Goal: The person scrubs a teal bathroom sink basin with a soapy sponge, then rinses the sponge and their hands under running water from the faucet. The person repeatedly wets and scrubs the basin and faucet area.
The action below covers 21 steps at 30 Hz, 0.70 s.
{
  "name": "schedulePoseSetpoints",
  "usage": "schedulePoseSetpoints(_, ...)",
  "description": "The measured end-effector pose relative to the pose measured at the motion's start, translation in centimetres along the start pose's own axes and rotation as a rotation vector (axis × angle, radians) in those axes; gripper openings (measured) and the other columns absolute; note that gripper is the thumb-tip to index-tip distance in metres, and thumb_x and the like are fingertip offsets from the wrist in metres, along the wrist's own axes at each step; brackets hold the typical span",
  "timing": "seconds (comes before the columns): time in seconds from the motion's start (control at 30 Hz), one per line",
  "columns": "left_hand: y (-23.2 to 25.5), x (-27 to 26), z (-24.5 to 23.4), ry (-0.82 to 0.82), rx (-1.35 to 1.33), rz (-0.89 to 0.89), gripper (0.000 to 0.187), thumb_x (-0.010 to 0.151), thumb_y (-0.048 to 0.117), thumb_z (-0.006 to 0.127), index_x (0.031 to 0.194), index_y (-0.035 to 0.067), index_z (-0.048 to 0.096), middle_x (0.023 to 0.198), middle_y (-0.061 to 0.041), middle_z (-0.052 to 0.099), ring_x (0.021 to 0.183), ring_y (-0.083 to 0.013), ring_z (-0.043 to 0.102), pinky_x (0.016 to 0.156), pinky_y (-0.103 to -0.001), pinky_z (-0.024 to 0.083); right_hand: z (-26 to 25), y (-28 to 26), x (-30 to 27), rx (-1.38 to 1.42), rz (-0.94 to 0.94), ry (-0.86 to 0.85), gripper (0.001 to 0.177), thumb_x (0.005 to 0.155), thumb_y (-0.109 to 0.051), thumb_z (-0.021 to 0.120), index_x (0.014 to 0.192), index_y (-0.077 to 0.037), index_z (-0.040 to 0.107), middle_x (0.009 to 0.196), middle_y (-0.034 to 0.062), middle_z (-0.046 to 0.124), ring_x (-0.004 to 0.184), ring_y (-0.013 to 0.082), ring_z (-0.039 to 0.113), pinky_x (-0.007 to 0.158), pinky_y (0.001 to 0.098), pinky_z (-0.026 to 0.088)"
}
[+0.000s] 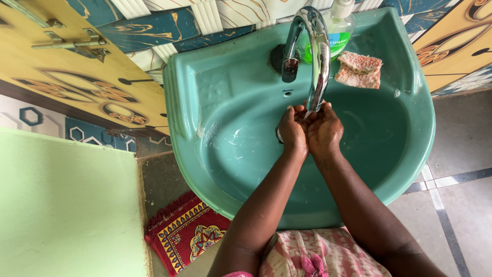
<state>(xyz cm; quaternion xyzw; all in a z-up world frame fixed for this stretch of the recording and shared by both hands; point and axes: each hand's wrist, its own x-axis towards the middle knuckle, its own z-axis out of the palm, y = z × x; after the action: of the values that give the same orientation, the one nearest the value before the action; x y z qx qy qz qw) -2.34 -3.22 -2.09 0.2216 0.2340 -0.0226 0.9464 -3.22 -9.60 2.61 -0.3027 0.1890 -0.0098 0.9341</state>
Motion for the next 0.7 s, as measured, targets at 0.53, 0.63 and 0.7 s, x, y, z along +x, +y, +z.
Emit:
schedulePoseSetpoints(0.53,1.5,-1.1,2.0,-0.037,0.086,0.074,0.032,0.112,0.026,0.038,0.103,0.004,0.059,0.107,-0.010,0.066,0.098,-0.0192,0.064,0.094,-0.036,0.054,0.3,0.0,0.4,0.057,0.003,-0.039,0.040,0.112,-0.028,0.037,0.115,0.006,0.060,0.107,0.0195,0.067,0.101,0.0291,0.068,0.099,0.0439,0.057)
schedulePoseSetpoints(0.63,1.5,-0.5,1.6,-0.022,0.076,0.099,0.032,0.112,0.025,0.038,0.102,0.004,0.060,0.105,-0.010,0.065,0.097,-0.0190,0.064,0.094,-0.037,0.054,0.0,0.5,1.0,0.048,-0.007,-0.074,0.041,0.112,-0.027,0.039,0.116,0.007,0.059,0.108,0.0201,0.067,0.102,0.0297,0.068,0.100,0.0438,0.056)
schedulePoseSetpoints(0.7,1.6,-0.1,1.3,-0.013,0.061,0.101,0.033,0.112,0.025,0.038,0.101,0.003,0.060,0.102,-0.011,0.065,0.094,-0.0204,0.065,0.092,-0.038,0.055,-0.1,1.0,1.6,0.069,-0.016,-0.085,0.037,0.110,-0.023,0.040,0.117,0.008,0.059,0.110,0.0203,0.066,0.104,0.0299,0.067,0.102,0.0435,0.056)
